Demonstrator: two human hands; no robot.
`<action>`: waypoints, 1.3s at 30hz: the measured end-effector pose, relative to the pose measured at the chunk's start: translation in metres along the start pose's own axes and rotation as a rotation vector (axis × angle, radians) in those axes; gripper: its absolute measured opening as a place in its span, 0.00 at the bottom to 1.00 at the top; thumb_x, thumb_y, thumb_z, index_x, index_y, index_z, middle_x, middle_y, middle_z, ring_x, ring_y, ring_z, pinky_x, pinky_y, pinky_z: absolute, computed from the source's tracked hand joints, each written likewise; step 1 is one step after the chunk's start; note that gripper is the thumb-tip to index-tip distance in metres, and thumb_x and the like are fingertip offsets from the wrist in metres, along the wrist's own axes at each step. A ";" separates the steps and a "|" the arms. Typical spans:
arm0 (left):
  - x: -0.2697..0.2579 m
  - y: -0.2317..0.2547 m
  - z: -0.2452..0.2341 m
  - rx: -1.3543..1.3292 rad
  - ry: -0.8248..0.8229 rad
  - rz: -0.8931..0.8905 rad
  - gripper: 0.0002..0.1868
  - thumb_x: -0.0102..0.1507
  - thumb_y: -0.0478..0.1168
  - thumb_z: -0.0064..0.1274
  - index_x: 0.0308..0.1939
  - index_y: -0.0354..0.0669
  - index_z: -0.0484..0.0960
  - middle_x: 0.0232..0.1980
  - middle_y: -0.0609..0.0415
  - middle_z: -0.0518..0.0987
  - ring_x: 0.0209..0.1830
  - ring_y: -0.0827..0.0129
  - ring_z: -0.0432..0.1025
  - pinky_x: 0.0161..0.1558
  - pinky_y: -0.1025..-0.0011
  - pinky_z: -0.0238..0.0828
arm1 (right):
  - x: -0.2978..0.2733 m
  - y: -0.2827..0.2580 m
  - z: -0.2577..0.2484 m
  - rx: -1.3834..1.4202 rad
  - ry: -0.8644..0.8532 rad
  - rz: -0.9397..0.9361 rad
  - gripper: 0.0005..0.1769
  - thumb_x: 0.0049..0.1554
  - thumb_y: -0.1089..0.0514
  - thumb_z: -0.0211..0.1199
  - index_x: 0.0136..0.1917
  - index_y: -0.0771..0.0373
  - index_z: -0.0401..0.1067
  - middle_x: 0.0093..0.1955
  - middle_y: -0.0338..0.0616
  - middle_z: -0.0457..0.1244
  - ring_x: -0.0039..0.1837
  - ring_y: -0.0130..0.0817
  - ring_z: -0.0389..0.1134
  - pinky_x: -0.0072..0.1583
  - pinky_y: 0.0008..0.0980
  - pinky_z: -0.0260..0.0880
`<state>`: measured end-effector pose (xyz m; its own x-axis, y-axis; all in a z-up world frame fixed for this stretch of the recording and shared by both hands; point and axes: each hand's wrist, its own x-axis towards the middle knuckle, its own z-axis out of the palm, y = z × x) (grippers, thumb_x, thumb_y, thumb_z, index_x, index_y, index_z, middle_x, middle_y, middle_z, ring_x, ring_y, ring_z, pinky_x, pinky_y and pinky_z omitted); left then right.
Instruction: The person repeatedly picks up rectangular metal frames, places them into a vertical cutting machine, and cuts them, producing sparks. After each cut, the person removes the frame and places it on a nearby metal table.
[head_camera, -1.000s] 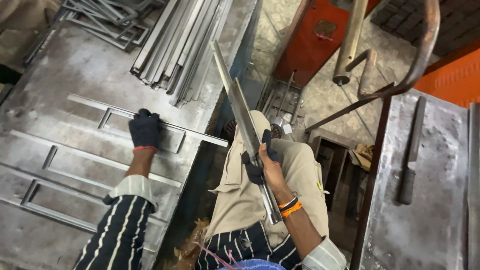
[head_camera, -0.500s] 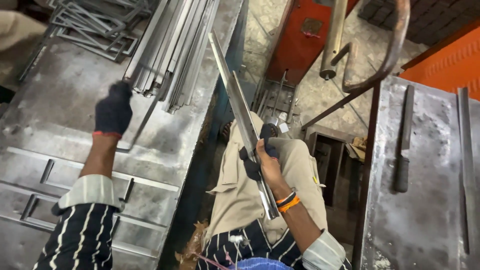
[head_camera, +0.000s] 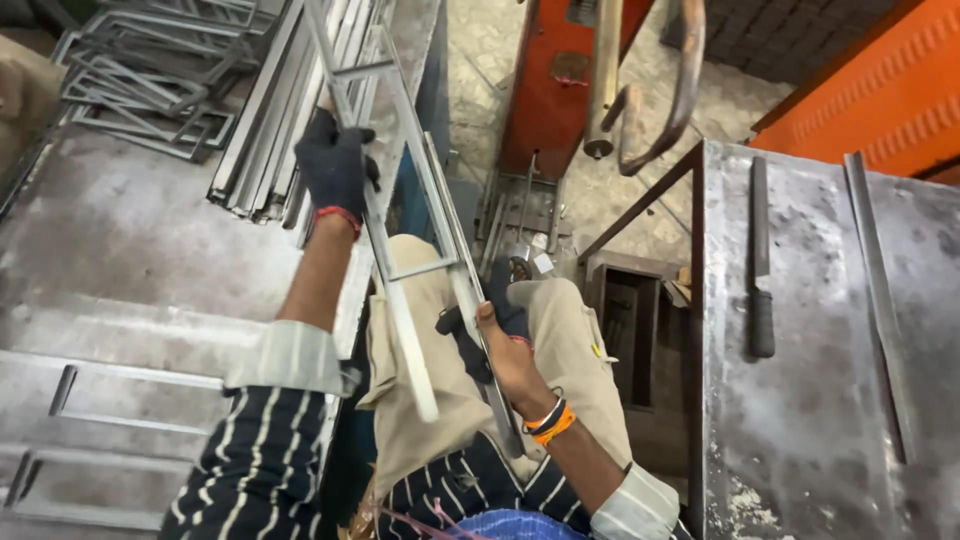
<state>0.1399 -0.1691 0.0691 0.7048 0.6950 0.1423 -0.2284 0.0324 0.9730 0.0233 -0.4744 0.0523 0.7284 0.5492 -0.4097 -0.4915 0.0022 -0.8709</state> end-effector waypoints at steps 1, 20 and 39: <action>-0.011 0.004 0.008 -0.002 -0.010 -0.001 0.16 0.62 0.28 0.50 0.53 0.32 0.83 0.29 0.45 0.79 0.13 0.67 0.69 0.14 0.67 0.63 | 0.003 0.008 -0.007 0.004 0.009 -0.004 0.36 0.65 0.30 0.46 0.48 0.62 0.80 0.28 0.27 0.54 0.28 0.16 0.52 0.31 0.22 0.49; -0.128 0.065 0.096 -0.138 -0.308 -0.249 0.28 0.67 0.39 0.50 0.72 0.45 0.70 0.45 0.50 0.86 0.19 0.69 0.75 0.21 0.72 0.71 | -0.020 -0.007 -0.058 -0.030 0.459 -0.221 0.32 0.61 0.31 0.57 0.55 0.63 0.75 0.39 0.30 0.59 0.42 0.19 0.55 0.43 0.25 0.59; -0.177 0.053 0.157 -0.271 -0.511 -0.218 0.22 0.70 0.34 0.55 0.66 0.25 0.82 0.40 0.47 0.86 0.21 0.73 0.72 0.23 0.73 0.69 | -0.093 -0.034 -0.067 0.232 0.504 -0.495 0.22 0.67 0.41 0.57 0.74 0.31 0.63 0.35 0.30 0.54 0.31 0.21 0.54 0.32 0.28 0.54</action>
<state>0.1089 -0.4033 0.1245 0.9718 0.2217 0.0797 -0.1582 0.3632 0.9182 0.0044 -0.5818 0.1015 0.9941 -0.0121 -0.1076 -0.0962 0.3572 -0.9291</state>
